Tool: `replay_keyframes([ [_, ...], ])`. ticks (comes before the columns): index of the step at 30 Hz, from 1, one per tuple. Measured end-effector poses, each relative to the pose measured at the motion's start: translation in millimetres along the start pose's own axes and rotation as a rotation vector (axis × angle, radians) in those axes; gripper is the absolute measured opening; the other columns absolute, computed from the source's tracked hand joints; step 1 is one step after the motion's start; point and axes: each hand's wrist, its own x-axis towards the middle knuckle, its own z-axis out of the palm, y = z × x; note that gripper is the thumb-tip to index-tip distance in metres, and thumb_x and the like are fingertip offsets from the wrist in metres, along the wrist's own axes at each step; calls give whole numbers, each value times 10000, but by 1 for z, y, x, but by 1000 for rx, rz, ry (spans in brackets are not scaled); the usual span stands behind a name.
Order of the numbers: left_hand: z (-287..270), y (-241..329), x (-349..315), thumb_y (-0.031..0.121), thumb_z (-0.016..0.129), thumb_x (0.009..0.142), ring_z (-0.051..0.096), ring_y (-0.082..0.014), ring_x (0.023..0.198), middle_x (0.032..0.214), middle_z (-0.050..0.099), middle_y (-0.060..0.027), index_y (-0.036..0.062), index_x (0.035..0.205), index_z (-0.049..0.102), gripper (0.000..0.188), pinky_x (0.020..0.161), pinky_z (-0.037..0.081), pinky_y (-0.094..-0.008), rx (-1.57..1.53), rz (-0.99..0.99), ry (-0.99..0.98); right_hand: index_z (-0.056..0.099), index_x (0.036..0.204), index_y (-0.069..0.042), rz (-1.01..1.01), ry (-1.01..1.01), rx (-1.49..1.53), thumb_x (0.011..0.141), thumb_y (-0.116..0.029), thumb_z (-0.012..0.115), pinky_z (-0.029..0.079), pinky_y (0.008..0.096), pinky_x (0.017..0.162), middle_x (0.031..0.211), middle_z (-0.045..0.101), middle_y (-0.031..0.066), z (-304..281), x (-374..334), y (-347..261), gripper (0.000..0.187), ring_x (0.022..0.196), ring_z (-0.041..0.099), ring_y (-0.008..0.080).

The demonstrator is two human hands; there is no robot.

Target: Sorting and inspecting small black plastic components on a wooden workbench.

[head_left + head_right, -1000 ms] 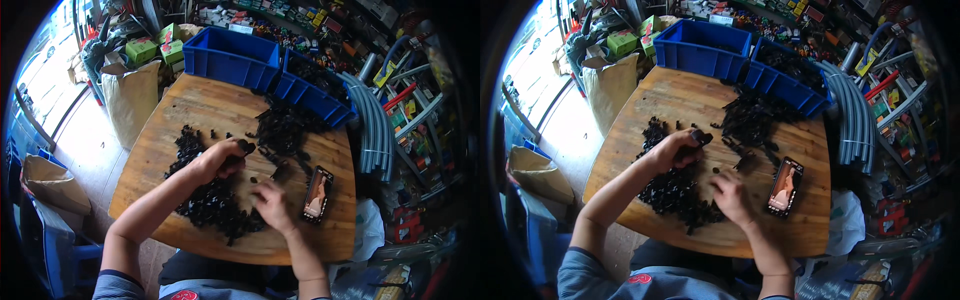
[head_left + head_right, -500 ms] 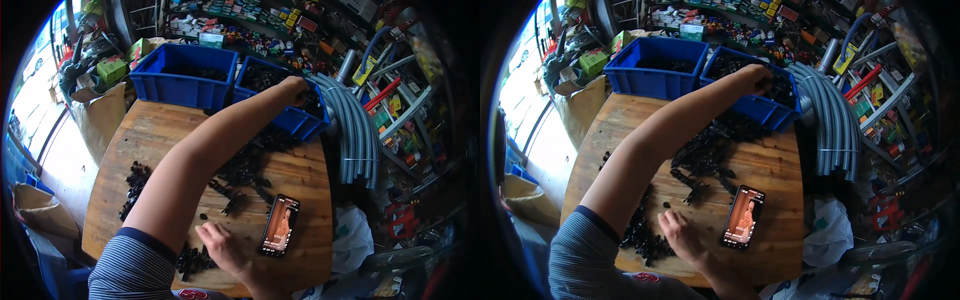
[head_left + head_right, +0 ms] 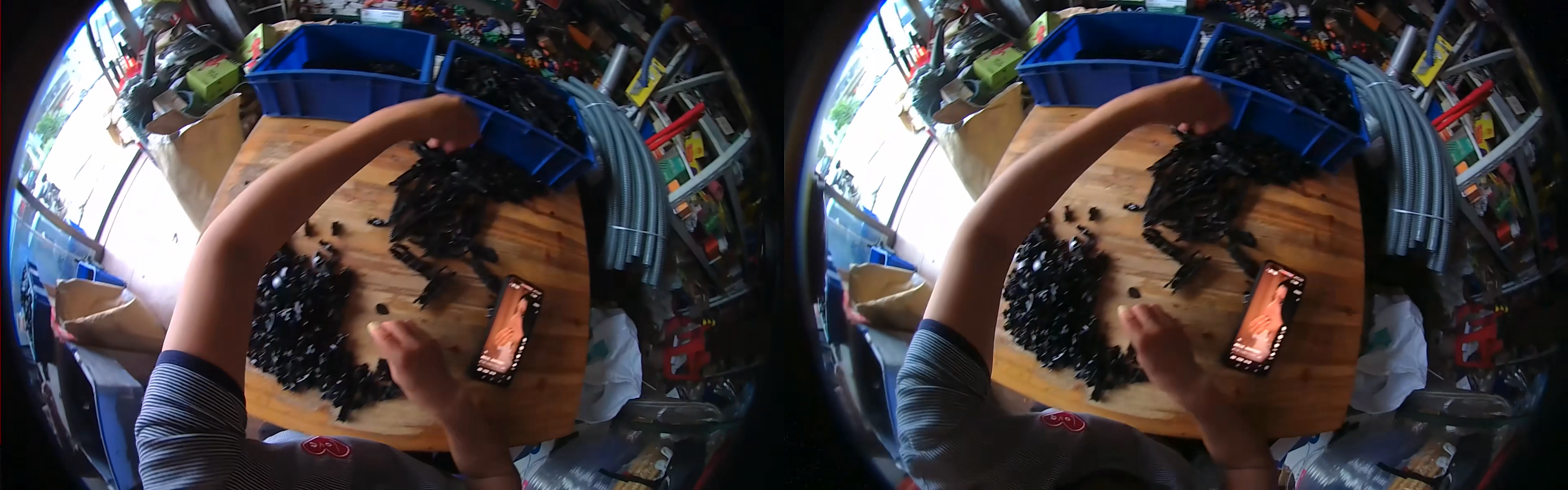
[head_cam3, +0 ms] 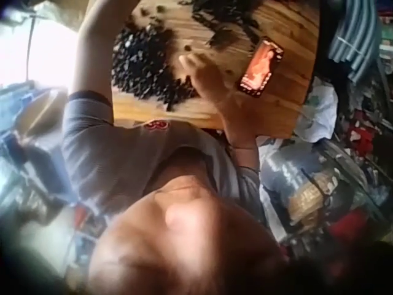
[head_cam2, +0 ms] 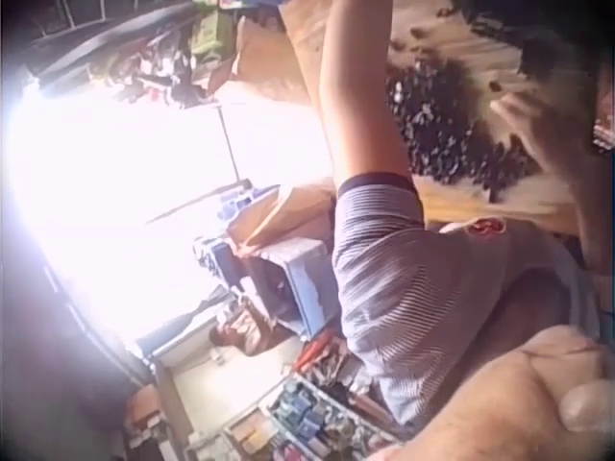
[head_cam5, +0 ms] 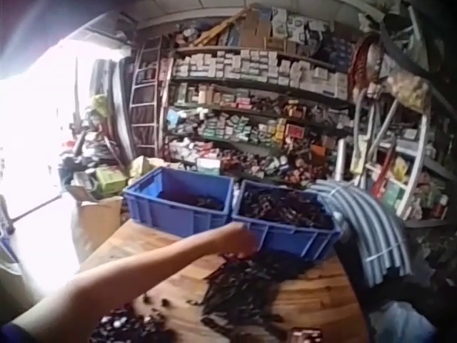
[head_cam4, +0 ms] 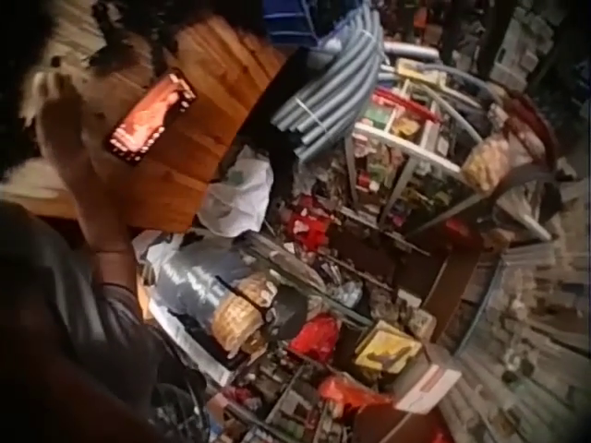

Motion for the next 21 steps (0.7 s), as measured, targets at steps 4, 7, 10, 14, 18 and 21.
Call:
replay_keyframes([
  [4,62,-36,-107,104,557,785,617,-194,663,661,609,-63,116,813,640,88,592,490,-320,33,450,365,586,983,12,-33,35,-24,732,2,573,473,352,745,886,566,139,-4,5,-3,252,850,557,295],
  [7,98,-15,-138,93,568,756,598,-245,704,735,589,-80,126,840,632,111,631,490,-361,128,223,405,596,938,16,11,108,-110,707,3,605,472,362,737,857,573,136,4,1,5,231,842,558,302],
  [10,114,6,-149,62,541,714,602,-257,727,812,596,-93,123,866,637,190,619,494,-364,201,242,401,600,925,18,4,106,-131,697,6,613,471,363,733,858,571,141,4,0,5,229,838,557,309],
  [14,147,9,-156,85,564,722,585,-278,728,861,570,-88,118,904,615,192,624,484,-395,368,279,456,603,916,19,-2,104,-146,709,0,612,474,359,712,853,565,154,10,2,6,207,809,559,325],
  [18,140,15,-174,76,592,723,574,-275,764,876,560,-91,94,932,600,210,652,483,-374,457,204,439,593,933,19,6,149,-76,767,-14,588,479,331,653,848,575,134,6,6,-7,169,751,574,295],
  [21,121,31,-201,52,604,719,564,-250,828,897,564,-89,71,946,594,228,686,481,-333,224,115,417,581,958,8,114,257,161,820,-48,561,479,299,608,845,587,101,1,5,-11,150,712,581,239],
])
